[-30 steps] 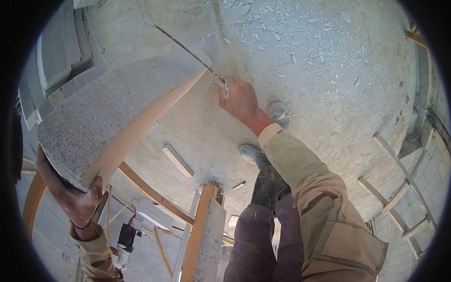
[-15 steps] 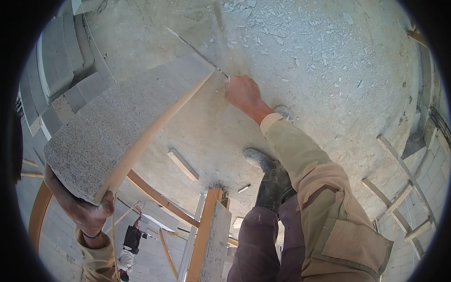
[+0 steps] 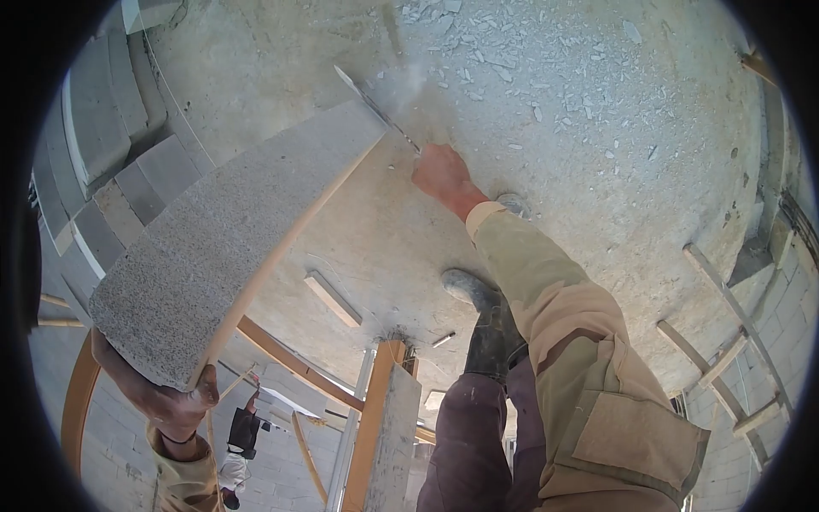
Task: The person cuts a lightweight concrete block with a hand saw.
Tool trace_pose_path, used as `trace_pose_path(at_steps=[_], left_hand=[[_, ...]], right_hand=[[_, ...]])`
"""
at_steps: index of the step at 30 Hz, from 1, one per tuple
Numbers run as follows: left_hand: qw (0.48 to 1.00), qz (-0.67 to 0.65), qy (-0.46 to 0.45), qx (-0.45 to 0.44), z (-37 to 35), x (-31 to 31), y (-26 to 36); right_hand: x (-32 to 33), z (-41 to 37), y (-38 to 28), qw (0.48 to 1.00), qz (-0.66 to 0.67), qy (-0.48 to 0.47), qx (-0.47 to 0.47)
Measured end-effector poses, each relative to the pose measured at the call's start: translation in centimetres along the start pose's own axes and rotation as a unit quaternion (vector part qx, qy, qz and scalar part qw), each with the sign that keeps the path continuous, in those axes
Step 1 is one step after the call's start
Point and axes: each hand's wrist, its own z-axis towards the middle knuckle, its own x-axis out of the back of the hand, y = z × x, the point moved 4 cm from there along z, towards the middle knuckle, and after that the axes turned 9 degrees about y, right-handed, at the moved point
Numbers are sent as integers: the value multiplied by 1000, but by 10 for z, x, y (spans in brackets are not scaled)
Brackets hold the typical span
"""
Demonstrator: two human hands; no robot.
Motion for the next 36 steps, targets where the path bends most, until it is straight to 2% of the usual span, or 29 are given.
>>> trace_pose_path(at_steps=[1, 2, 4, 5, 6, 7, 8, 10, 11, 13, 14, 16, 17, 20, 22, 23, 25, 27, 29, 31, 32, 34, 35, 36], left_hand=[[1000, -7, 4, 1, -2, -1, -2], [1000, -15, 4, 2, -3, -2, -3], [1000, -13, -2, -4, -4, -3, -5], [1000, -12, -6, -12, -5, -2, -3], [1000, -15, -10, -12, -7, -2, -1], [1000, -7, -10, 23, -8, -2, 0], [998, 3, -8, 58, -8, -1, -2], [999, 10, -1, 50, -7, 0, -4], [999, 8, -3, 41, -9, -1, -5], [1000, 5, 6, 27, -19, -2, -16], [1000, 3, 18, 11, -23, 0, -19], [1000, -10, -6, 7, -16, 0, -14], [999, -19, -33, 4, -12, -1, -12], [999, 7, -2, 50, -11, -1, -7], [999, 11, 2, 51, -7, -1, 3], [998, 13, 7, 53, -5, 1, 6], [999, 32, 1, 23, -4, 2, 5], [998, 58, -7, -2, -8, 4, -3], [998, 46, 25, -17, -15, 2, -7], [999, 37, 18, -9, -15, 3, -7], [999, 28, 14, 1, -14, 3, -6], [999, 33, 16, -11, -8, 2, -4], [999, 39, 12, -19, -8, 2, -3], [999, 40, 10, -17, -9, 1, -4]], right_hand=[[-1, 3, 6, 999, -7, -28, -44], [5, -4, 4, 998, -5, -31, -46], [25, -23, -7, 993, 74, 75, 57], [13, -26, 2, 993, 75, 68, 53], [-5, -25, 13, 999, 27, 20, 39], [-18, -22, 25, 999, -22, -24, 29], [-9, -16, 20, 999, -22, -21, 31], [7, -2, 4, 998, -7, -44, -43], [10, -9, -2, 998, -7, -49, -44], [24, -24, -14, 985, 114, 104, 74], [14, -26, -10, 986, 112, 101, 71], [-14, -19, 4, 999, -11, -44, -2], [-13, -14, 4, 999, -11, -40, 1], [5, -19, -10, 1000, 3, -2, 1], [23, -29, -20, 981, 152, 106, 58], [13, -29, -13, 981, 152, 105, 54], [-13, -16, 0, 998, 25, -36, -35], [-5, -7, -7, 999, 20, -24, -21], [-5, -11, -6, 1000, 10, -19, -15], [-2, -18, -6, 988, 103, 100, 65], [-3, -16, -3, 988, 101, 100, 62], [-13, 4, 0, 999, -1, -35, -33], [-11, 7, -5, 999, 2, -33, -29], [0, 2, -14, 1000, 22, 15, -2]])
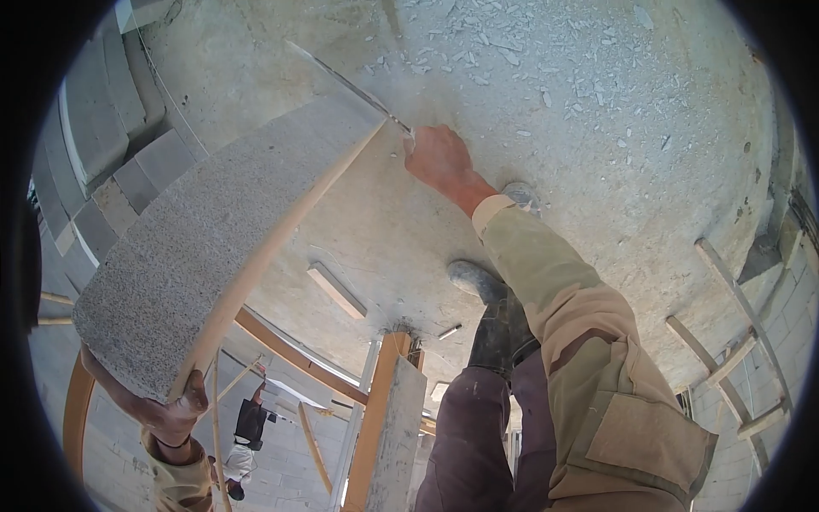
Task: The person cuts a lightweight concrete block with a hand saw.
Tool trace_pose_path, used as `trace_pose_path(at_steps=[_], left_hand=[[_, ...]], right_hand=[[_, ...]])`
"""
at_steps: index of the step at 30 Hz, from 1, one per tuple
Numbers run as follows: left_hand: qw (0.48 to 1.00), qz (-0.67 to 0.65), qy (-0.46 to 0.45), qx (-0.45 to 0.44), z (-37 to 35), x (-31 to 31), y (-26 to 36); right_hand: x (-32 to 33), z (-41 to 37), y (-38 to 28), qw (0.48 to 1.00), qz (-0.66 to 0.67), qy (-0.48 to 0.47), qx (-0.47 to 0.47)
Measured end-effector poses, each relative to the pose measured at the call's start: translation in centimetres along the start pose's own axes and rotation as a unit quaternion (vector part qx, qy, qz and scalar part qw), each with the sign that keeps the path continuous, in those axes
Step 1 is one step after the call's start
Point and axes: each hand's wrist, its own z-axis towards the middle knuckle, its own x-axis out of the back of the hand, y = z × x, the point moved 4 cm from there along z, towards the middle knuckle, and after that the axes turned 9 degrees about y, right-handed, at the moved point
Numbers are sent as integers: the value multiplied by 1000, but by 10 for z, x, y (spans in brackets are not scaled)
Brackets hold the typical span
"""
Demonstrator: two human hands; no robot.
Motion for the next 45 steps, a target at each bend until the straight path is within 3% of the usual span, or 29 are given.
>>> trace_pose_path(at_steps=[1, 3, 5, 7, 8, 10, 11, 13, 17, 18, 19, 20, 22, 26, 28, 29, 31, 33, 35, 37, 38, 40, 43, 45], left_hand=[[1000, -17, 5, 18, -2, -2, -1], [999, -40, 3, 33, -2, -2, 0], [1000, 2, -7, -7, 5, 1, 3], [1000, -16, 9, -7, 6, 1, 1], [999, -38, 17, -1, 3, -1, 0], [1000, -25, 13, 7, -2, 0, 1], [1000, -12, 20, 11, -3, 0, 0], [1000, 0, 16, 0, -7, 1, -3], [999, 27, -4, -17, -6, 4, -6], [1000, 21, -13, -17, -9, 2, -3], [999, 10, -6, 40, -11, 1, -5], [995, 1, 1, 98, -13, 3, -8], [997, 20, 1, 80, -15, 4, -6], [997, 64, -19, 42, -19, 7, -11], [996, 65, -41, 46, -21, 8, -14], [995, 67, -56, 49, -20, 8, -15], [996, 71, -23, 53, -22, 4, -14], [995, 77, 2, 58, -21, 8, -14], [995, 79, -54, 40, -18, 8, -12], [997, 66, -41, 20, -28, 8, -22], [998, 55, -20, -2, -31, 8, -24], [999, 42, 4, 0, -25, 4, -17], [999, 24, 21, 21, -25, 2, -13], [999, 14, 17, 35, -26, 3, -12]], right_hand=[[10, -3, -7, 998, 19, 47, 26], [-12, -8, 8, 999, 9, 45, 27], [-16, 0, 21, 997, -1, 61, 38], [-24, 7, 35, 998, -42, -43, -33], [-19, 9, 23, 998, -38, -41, -28], [-1, -15, 13, 992, 75, 87, 47], [-11, -18, 22, 993, 73, 84, 40], [-35, -8, 37, 996, -63, -52, -20], [-22, 7, 38, 998, -30, -38, -35], [-7, -3, 29, 999, 29, 34, 1], [2, -8, 24, 989, 88, 110, 38], [-3, -9, 27, 990, 86, 107, 33], [-22, 6, 32, 993, -61, -95, -37], [-6, 11, 17, 996, -50, -61, -41], [0, 0, 7, 993, 69, 74, 56], [-3, 0, 9, 994, 66, 72, 53], [-20, 13, 14, 997, -25, -66, -30], [-13, 17, 8, 1000, -21, -15, -2], [-10, 16, 2, 999, -19, 30, 24], [-13, 6, 6, 990, 80, 92, 71], [-14, 5, 9, 990, 77, 91, 69], [-24, 19, 13, 997, -47, -57, -34], [-3, 16, -1, 1000, 21, 21, -1], [-31, 10, 17, 1000, 4, 13, 0]])
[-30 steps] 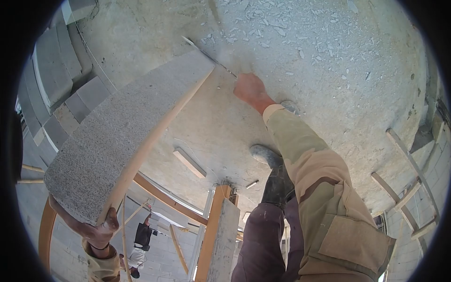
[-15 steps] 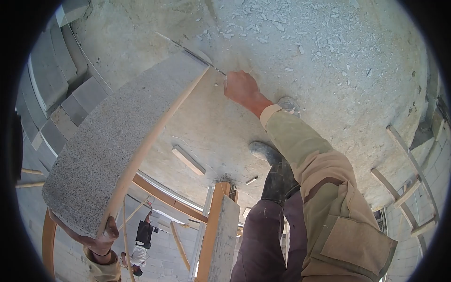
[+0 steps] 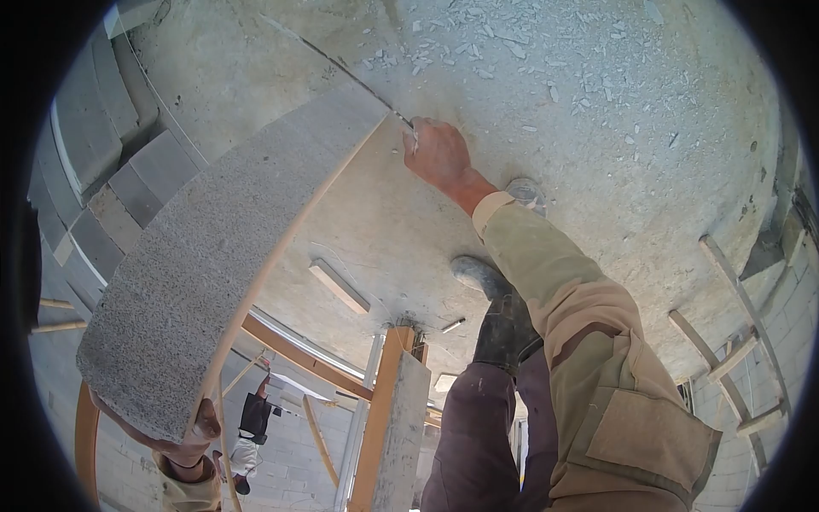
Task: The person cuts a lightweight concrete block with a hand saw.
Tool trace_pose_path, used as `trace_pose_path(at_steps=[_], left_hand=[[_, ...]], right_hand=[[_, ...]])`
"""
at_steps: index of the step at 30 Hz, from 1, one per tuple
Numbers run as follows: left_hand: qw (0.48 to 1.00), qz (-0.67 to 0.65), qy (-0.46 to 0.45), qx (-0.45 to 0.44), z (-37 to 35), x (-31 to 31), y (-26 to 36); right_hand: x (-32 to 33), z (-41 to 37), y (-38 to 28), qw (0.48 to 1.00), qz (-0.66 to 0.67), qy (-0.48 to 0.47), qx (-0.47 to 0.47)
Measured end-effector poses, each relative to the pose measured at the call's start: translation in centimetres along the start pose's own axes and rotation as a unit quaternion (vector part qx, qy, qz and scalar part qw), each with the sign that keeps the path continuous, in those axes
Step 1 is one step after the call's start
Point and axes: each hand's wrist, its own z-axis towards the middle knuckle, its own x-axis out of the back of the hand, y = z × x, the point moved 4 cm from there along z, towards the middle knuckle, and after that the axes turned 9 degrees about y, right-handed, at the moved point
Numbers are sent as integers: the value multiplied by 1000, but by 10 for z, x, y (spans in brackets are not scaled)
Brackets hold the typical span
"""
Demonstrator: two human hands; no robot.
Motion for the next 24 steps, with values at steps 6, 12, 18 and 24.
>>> trace_pose_path(at_steps=[6, 12, 18, 24], left_hand=[[995, 91, -26, -32, -3, 1, -3], [999, 12, -29, -35, -8, 5, -8], [1000, 9, -15, -24, 11, 3, 5], [999, 31, -9, -19, -3, 3, -7]], right_hand=[[8, -1, 0, 999, 31, 13, -19], [-5, -7, 8, 1000, -13, -6, 11], [-4, -6, 23, 1000, 17, 4, 1], [-8, -1, 16, 1000, -5, -13, -6]])
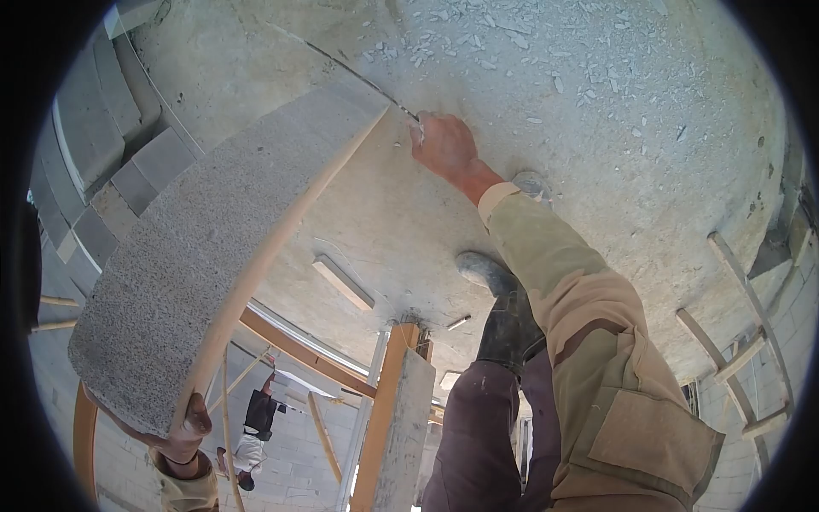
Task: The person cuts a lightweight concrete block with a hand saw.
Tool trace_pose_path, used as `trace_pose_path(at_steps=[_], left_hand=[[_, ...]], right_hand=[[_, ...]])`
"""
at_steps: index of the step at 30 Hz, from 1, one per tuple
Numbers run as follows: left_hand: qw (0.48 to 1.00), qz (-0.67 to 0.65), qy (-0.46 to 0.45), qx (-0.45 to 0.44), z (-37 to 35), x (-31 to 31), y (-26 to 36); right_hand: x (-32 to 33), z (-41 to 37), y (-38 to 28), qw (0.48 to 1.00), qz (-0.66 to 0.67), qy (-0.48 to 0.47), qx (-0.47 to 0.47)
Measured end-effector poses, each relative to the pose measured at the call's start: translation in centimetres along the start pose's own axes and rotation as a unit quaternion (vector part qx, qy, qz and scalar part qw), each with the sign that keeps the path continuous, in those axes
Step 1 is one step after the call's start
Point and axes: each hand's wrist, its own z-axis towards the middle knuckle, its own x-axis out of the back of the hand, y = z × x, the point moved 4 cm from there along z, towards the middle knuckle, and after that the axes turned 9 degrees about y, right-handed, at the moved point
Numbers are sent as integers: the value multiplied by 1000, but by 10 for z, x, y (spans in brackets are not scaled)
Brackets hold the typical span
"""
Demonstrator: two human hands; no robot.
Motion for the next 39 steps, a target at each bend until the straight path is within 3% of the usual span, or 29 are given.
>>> trace_pose_path(at_steps=[5, 7, 8, 10, 12, 14, 17, 19, 22, 24, 26, 31, 35, 38, 39], left_hand=[[996, 36, -56, 57, 8, 4, 8], [999, 35, -30, 21, -3, 1, -6], [999, 30, -5, -19, -9, 3, -9], [998, 41, -39, 4, 4, 3, 5], [995, 65, -73, 29, 9, 0, 1], [1000, 13, 15, -16, 1, 0, 1], [999, -43, 2, 20, 7, -5, 5], [997, -80, 1, 18, 22, -9, 17], [987, -153, 11, 37, 41, -16, 31], [976, -209, -1, 62, 43, -12, 27], [972, -225, 15, 64, 45, -11, 29], [971, -219, 58, 79, 56, 0, 37], [973, -194, 81, 95, 53, 5, 36], [976, -180, 65, 101, 50, 8, 40], [974, -184, 71, 110, 48, 8, 40]], right_hand=[[9, 21, -4, 999, -29, -15, -20], [25, 11, -16, 998, 43, 44, 13], [16, 9, -8, 998, 40, 39, 10], [-7, 20, 12, 997, -50, -50, -38], [4, 15, 4, 999, -34, -27, -30], [0, 6, -1, 999, -23, -21, -26], [-6, -1, 7, 999, -22, -20, 14], [4, 7, 5, 997, -30, -22, -70], [58, -20, -39, 999, -40, -17, -8], [122, -54, -92, 994, 95, -2, 55], [174, -88, -135, 969, 175, 77, 155], [299, -162, -233, 927, 249, 136, 244], [325, -206, -257, 931, 243, 137, 234], [274, -211, -240, 945, 168, 108, 257], [252, -204, -227, 966, 113, 66, 221]])
